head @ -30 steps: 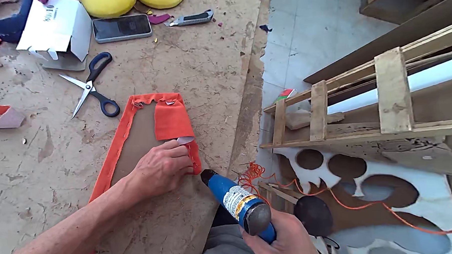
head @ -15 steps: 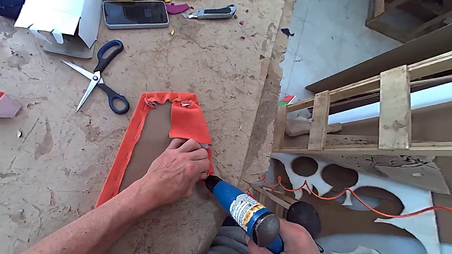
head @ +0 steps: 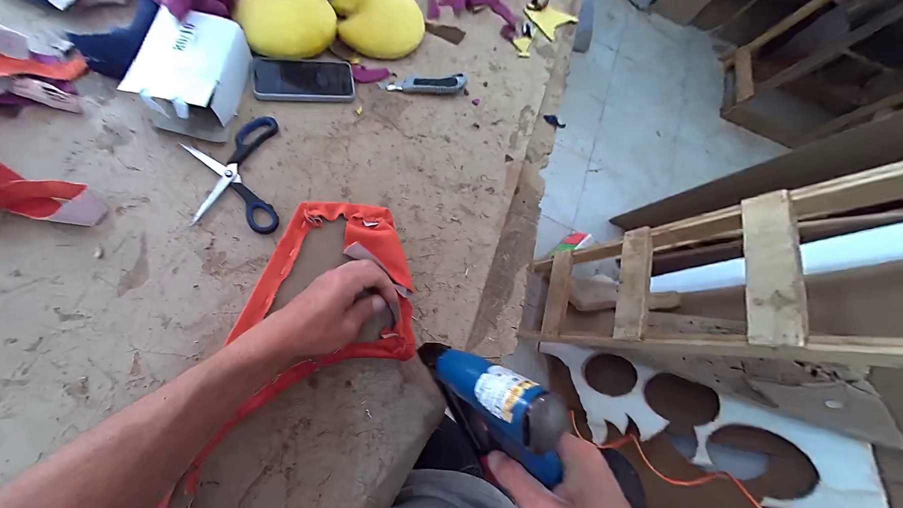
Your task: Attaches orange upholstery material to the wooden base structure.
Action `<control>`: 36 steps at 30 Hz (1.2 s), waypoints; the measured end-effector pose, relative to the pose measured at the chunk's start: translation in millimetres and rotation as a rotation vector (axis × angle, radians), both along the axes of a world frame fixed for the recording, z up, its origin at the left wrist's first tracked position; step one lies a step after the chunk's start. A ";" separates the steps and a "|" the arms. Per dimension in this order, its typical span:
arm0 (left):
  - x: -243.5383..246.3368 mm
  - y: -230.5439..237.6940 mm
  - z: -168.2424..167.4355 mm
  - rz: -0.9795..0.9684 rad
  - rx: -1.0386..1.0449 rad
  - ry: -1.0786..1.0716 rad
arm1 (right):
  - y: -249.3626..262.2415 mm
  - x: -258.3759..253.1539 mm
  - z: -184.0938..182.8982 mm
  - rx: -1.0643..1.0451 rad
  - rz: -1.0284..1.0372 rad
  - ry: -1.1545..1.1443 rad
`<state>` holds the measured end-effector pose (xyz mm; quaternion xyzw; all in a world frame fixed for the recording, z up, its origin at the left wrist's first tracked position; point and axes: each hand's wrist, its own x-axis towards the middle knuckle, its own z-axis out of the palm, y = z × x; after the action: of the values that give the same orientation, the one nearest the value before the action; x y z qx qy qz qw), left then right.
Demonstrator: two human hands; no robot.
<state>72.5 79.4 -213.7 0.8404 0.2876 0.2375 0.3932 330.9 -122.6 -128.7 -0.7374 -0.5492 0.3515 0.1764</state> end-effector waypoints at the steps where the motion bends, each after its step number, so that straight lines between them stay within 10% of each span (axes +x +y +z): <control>1: -8.3 -0.7 3.2 0.039 -0.004 -0.010 | -3.1 3.0 3.8 0.015 0.011 -0.016; 10: 4.0 -70.2 -7.9 0.232 0.369 0.278 | -2.7 -11.0 1.3 0.048 0.160 -0.058; 17: 2.3 -44.3 -1.3 0.028 0.497 0.342 | 0.9 -18.4 -4.0 0.029 0.150 -0.075; 36: 6.1 -23.5 -13.1 0.145 0.408 0.394 | 33.0 -45.7 -6.9 -0.026 0.101 -0.085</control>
<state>78.6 55.9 -226.8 0.9092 0.3642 0.1503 0.1346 285.3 -89.6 -135.6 -0.7254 -0.5880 0.3353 0.1254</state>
